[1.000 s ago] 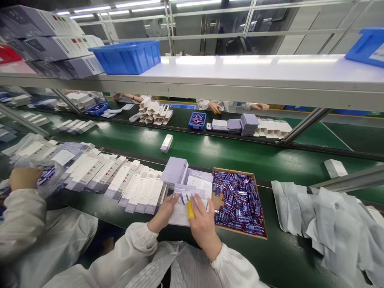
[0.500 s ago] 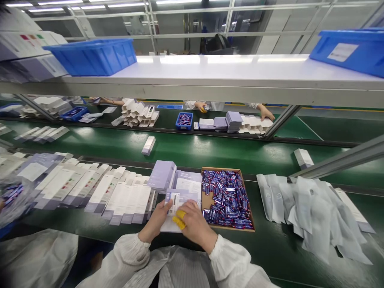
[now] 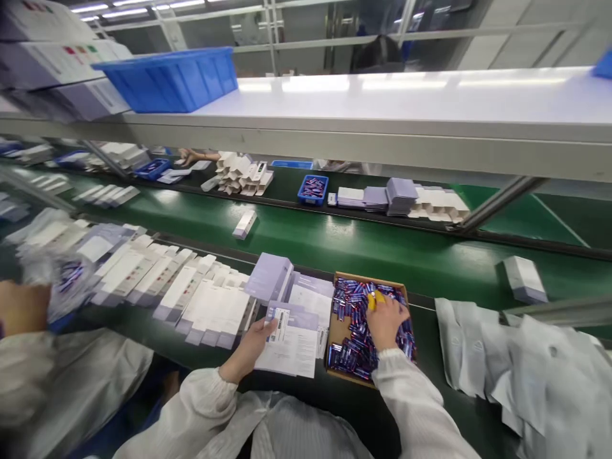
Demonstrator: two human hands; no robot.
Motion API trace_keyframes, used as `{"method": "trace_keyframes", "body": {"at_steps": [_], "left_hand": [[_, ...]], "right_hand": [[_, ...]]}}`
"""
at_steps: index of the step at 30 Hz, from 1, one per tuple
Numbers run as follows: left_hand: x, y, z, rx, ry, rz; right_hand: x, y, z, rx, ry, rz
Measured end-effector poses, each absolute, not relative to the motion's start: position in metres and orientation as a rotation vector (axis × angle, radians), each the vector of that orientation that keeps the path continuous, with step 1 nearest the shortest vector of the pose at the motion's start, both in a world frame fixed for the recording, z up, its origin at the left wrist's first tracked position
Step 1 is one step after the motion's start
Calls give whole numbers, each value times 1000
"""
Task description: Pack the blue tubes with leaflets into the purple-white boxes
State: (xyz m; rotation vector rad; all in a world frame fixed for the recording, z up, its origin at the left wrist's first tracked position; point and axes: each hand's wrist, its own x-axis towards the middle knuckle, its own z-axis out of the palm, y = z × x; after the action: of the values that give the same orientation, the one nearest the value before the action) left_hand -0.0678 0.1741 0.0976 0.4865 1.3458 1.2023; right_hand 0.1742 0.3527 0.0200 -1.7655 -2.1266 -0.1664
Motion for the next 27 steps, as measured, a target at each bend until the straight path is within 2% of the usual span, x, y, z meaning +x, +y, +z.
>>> {"method": "trace_keyframes", "body": {"at_steps": [5, 9, 19, 23, 25, 27], "left_hand": [[-61, 181, 90, 467, 1301, 1249], [-56, 186, 83, 494, 1209, 1335], [-56, 178, 89, 597, 1155, 1379], [-52, 174, 89, 611, 1163, 1313], [-51, 176, 86, 537, 1194, 1282], [-51, 181, 83, 437, 1233, 1242]], "right_hand": [[120, 293, 64, -1046, -2099, -59], [74, 245, 77, -740, -2234, 169], [72, 229, 80, -687, -2329, 305], [81, 225, 88, -761, -2314, 528], [95, 240, 90, -926, -2257, 640], [124, 269, 88, -1316, -2132, 617]]}}
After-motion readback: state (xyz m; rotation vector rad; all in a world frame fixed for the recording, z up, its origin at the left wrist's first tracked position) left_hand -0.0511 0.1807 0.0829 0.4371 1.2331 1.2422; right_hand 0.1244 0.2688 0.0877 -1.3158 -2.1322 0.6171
